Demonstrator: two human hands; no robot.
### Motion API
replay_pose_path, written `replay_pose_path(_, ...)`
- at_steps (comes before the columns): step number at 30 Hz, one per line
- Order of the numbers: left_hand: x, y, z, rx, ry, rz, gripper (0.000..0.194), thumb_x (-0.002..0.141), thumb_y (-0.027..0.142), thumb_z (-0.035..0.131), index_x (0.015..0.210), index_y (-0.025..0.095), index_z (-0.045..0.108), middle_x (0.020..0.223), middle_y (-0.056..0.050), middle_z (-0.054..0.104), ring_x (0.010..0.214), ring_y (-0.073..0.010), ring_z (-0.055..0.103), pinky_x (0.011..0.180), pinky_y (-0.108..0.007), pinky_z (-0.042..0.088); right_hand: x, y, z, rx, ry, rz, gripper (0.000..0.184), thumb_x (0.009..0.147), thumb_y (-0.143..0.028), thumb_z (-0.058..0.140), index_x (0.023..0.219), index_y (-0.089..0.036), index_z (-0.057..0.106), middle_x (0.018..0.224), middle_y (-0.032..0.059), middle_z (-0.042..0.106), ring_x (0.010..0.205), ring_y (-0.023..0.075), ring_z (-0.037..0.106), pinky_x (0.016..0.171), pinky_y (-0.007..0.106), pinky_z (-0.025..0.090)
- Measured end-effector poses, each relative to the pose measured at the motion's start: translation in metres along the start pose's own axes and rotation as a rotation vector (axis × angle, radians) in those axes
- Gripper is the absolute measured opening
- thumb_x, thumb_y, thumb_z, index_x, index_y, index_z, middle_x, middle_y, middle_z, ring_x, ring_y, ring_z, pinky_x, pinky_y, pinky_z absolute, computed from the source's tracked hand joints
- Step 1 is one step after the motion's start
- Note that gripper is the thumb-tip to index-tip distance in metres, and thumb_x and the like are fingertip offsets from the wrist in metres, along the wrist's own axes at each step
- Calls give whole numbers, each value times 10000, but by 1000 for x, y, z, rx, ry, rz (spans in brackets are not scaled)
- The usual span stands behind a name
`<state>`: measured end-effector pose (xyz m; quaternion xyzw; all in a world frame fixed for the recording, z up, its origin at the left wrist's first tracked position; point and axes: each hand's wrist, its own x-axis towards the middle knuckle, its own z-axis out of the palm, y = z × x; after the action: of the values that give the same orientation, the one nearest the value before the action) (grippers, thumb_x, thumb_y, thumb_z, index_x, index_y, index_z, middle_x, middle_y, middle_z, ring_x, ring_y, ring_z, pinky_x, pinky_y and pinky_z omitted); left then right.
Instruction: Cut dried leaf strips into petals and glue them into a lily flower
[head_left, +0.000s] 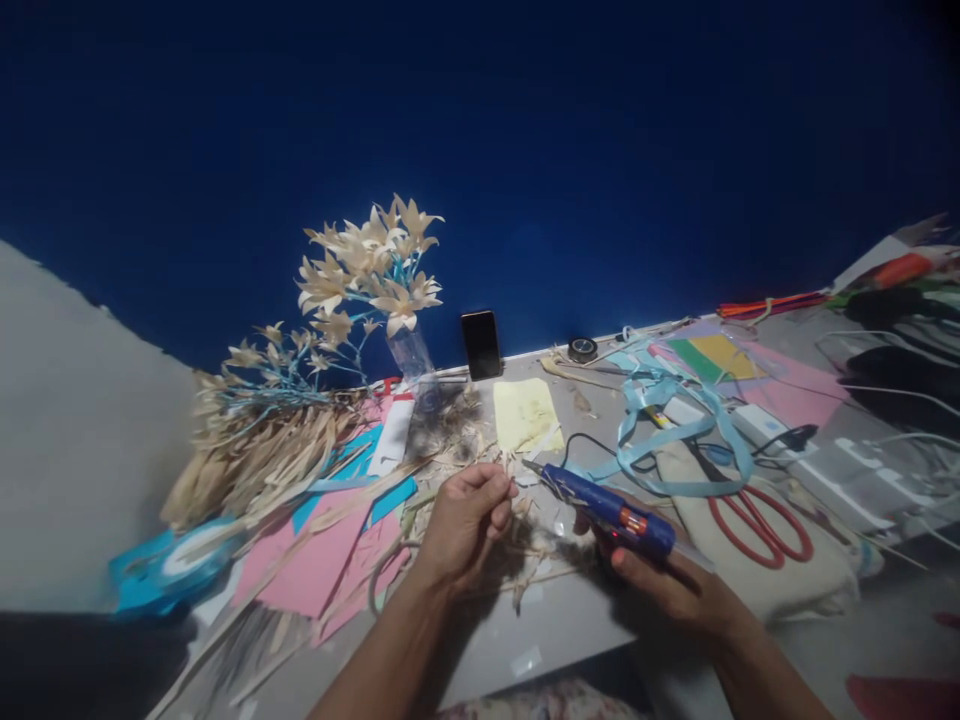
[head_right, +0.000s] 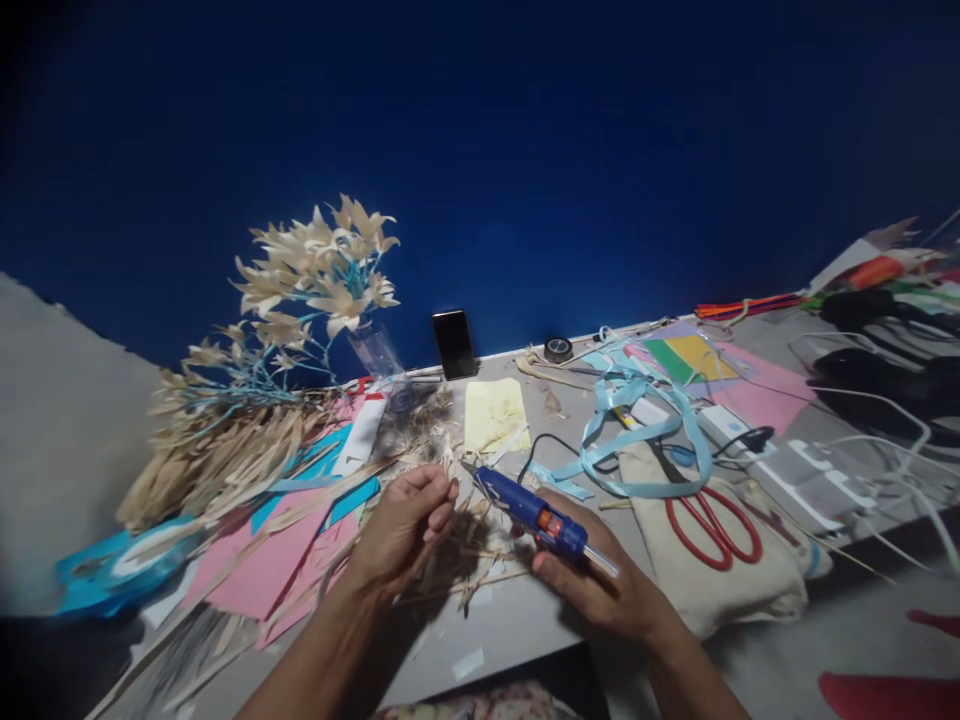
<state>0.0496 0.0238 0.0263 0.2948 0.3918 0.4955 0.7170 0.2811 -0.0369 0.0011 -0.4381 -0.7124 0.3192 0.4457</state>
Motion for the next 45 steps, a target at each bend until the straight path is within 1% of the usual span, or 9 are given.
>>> replay_pose_path(6,0,-4,2,-20,-2,8,331,612,316,908,679,104,662,614,0,640,396,-12,409,369,-136,271,4,-12,2,-24,-42,-45,270,945,-373,586,1119,-207,708,1013,103,738,930,275,701,859,347,585)
replay_pose_path(9,-1,-4,2,-28,-11,2,336,608,322,910,679,106,663,600,5,631,388,-12,401,368,-140,275,0,-6,4,-47,0,-36,304,933,-381,613,1161,-204,707,1083,116,739,1000,293,699,924,364,571)
replay_pose_path(15,-4,-3,4,-79,-9,5,337,582,292,926,682,107,664,589,3,632,386,-12,399,361,-132,267,-11,7,4,-107,67,2,368,914,-444,637,1167,-192,723,1006,119,756,919,293,718,893,401,596)
replay_pose_path(18,-5,-3,4,-78,-19,1,335,588,292,924,663,100,661,582,-3,630,388,-10,401,360,-127,267,-9,2,3,-89,26,-29,344,938,-443,600,1143,-202,734,993,118,758,895,282,723,851,371,610)
replay_pose_path(20,-5,-4,4,-76,-22,1,334,587,293,924,660,98,663,580,-4,629,389,-9,401,361,-126,270,-8,-3,2,-72,-18,-19,354,949,-444,583,1160,-201,730,998,119,760,915,284,723,849,357,610)
replay_pose_path(25,-7,-5,3,-71,-25,3,339,580,297,926,653,103,657,582,1,625,390,-10,396,362,-129,273,-13,1,1,-130,39,-26,372,935,-428,619,1199,-185,717,1135,133,747,1043,307,708,945,390,581)
replay_pose_path(28,-7,-5,3,-62,-34,0,339,589,302,922,648,102,655,570,4,612,395,-13,396,368,-132,281,-16,4,0,-132,13,-48,376,934,-420,625,1231,-204,709,1202,126,731,1102,310,691,972,391,570)
replay_pose_path(40,-6,-8,1,-79,-33,-12,328,599,286,917,660,107,649,591,0,620,408,-14,383,373,-131,272,-8,-4,-2,-85,-2,-10,343,949,-427,594,1181,-208,719,1128,113,747,1020,298,704,908,373,582)
replay_pose_path(45,-6,-8,0,-103,-50,-36,335,600,282,920,661,104,644,598,-2,616,420,-11,372,376,-123,252,-6,-8,-1,-140,-32,-70,294,963,-390,568,1164,-219,697,1067,105,746,968,284,703,866,360,578)
